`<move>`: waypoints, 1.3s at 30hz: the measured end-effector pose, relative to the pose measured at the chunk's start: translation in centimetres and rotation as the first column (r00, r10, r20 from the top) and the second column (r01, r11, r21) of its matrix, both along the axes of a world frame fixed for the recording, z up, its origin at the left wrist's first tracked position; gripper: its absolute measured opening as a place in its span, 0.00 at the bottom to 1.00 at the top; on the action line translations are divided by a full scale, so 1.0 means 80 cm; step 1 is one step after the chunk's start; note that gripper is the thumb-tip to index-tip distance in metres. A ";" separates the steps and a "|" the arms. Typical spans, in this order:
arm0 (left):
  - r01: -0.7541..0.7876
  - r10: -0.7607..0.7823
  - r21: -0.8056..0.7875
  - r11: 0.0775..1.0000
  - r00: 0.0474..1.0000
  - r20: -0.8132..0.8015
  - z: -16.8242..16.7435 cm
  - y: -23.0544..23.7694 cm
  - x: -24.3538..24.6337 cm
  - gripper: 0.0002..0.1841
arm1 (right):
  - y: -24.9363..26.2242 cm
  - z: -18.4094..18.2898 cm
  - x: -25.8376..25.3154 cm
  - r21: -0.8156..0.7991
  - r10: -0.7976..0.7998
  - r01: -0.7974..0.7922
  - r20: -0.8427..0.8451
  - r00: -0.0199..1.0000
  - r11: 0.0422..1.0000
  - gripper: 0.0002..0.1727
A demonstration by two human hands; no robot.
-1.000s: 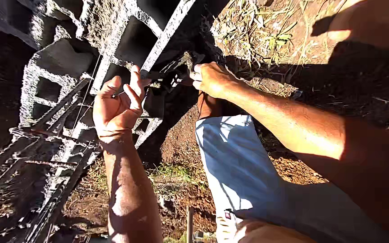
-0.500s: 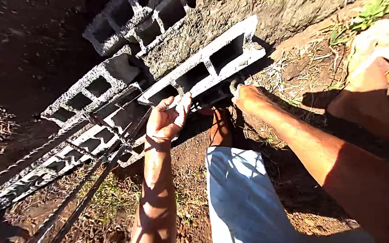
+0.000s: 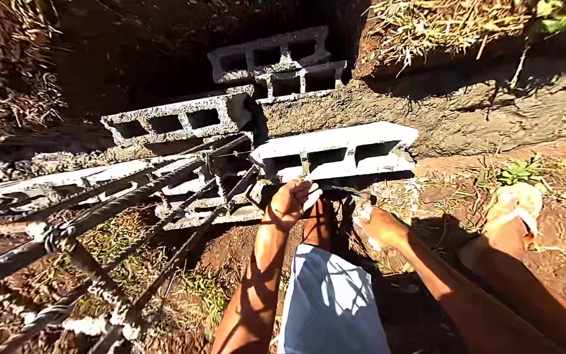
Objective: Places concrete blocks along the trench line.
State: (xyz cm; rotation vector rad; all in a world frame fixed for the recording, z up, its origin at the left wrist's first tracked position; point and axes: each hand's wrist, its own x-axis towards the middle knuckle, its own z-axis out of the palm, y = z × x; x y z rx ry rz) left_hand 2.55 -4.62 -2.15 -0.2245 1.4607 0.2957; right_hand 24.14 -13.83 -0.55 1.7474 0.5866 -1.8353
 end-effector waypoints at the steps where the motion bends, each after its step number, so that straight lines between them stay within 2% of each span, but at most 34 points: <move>1: -0.055 0.056 0.018 0.998 0.998 -0.025 -0.004 -0.008 0.002 0.16 | -0.002 0.004 0.007 -0.030 0.031 -0.033 -0.059 0.998 0.999 0.29; 5: -0.320 0.323 0.067 0.945 0.946 -0.043 -0.007 -0.025 0.016 0.20 | -0.032 0.038 0.078 0.001 0.203 -0.211 -0.274 0.940 0.978 0.26; 8: -0.383 0.387 0.136 0.914 0.922 -0.002 -0.001 -0.044 0.016 0.20 | -0.073 0.070 0.135 -0.043 0.234 -0.250 -0.221 0.947 0.967 0.33; 10: -0.350 0.356 0.190 0.917 0.934 -0.001 0.012 -0.056 0.015 0.20 | -0.112 0.078 0.172 -0.150 0.238 -0.260 -0.150 0.960 0.954 0.30; 12: -0.233 0.255 0.221 0.947 0.964 -0.078 0.009 -0.060 0.015 0.24 | -0.162 0.065 0.212 -0.201 0.258 -0.276 -0.111 0.960 0.940 0.28; 14: -0.119 0.164 0.228 0.966 0.969 -0.188 0.006 -0.065 0.012 0.33 | -0.205 0.043 0.250 -0.128 0.257 -0.269 -0.103 0.961 0.955 0.29; 16: -0.051 0.120 0.231 0.972 0.948 -0.296 0.022 -0.064 0.011 0.33 | -0.221 0.037 0.256 0.025 0.199 -0.199 0.004 0.980 0.980 0.23; 18: -0.005 0.109 0.263 0.965 0.917 -0.385 0.021 -0.067 0.009 0.27 | -0.223 0.034 0.244 0.033 0.389 -0.394 0.101 0.916 0.918 0.23; 19: 0.009 0.110 0.285 0.959 0.910 -0.401 0.019 -0.068 0.010 0.25 | -0.215 0.034 0.235 -0.004 0.543 -0.544 0.069 0.837 0.839 0.29; 20: 0.001 0.124 0.298 0.954 0.908 -0.401 0.014 -0.070 0.012 0.25 | -0.203 0.035 0.225 -0.017 0.677 -0.678 -0.040 0.735 0.735 0.37; 22: -0.058 0.195 0.340 0.939 0.903 -0.384 -0.008 -0.081 0.018 0.27 | -0.180 0.029 0.207 0.062 0.823 -0.829 -0.180 0.538 0.556 0.45; 24: -0.220 0.363 0.398 0.891 0.870 -0.332 -0.036 -0.072 0.026 0.31 | -0.164 0.017 0.200 0.202 0.880 -0.857 -0.148 0.452 0.474 0.43; 26: -0.356 0.497 0.421 0.834 0.817 -0.293 -0.047 -0.058 0.034 0.31 | -0.114 0.013 0.174 0.037 0.880 -0.913 -0.286 0.380 0.407 0.38; 29: -0.227 0.487 0.579 0.783 0.803 -0.344 -0.071 -0.087 0.058 0.41 | -0.076 -0.005 0.173 0.013 0.875 -0.929 -0.341 0.343 0.369 0.34; 30: -0.227 0.476 0.548 0.805 0.799 -0.369 -0.075 -0.075 0.058 0.43 | -0.063 -0.005 0.174 0.040 0.882 -0.928 -0.329 0.338 0.370 0.32; 31: -0.241 0.467 0.501 0.832 0.791 -0.396 -0.070 -0.060 0.059 0.41 | -0.044 0.000 0.173 0.072 0.893 -0.930 -0.317 0.321 0.360 0.30; 33: -0.236 0.420 0.432 0.870 0.814 -0.401 -0.040 -0.050 0.069 0.40 | 0.011 0.025 0.170 0.131 0.925 -0.948 -0.294 0.242 0.290 0.28; 35: -0.268 0.469 0.459 0.847 0.783 -0.409 -0.043 -0.044 0.083 0.40 | 0.072 0.056 0.177 0.274 0.964 -0.932 -0.181 0.194 0.239 0.25; 37: -0.338 0.568 0.495 0.801 0.692 -0.446 -0.080 -0.032 0.089 0.42 | 0.114 0.069 0.203 0.500 0.967 -0.839 0.012 0.255 0.214 0.23; 38: -0.361 0.589 0.489 0.794 0.655 -0.473 -0.090 -0.027 0.091 0.44 | 0.127 0.066 0.218 0.571 0.939 -0.787 0.079 0.335 0.233 0.23; 39: -0.382 0.604 0.483 0.788 0.633 -0.484 -0.096 -0.024 0.091 0.48 | 0.135 0.059 0.230 0.573 0.890 -0.751 0.080 0.449 0.328 0.24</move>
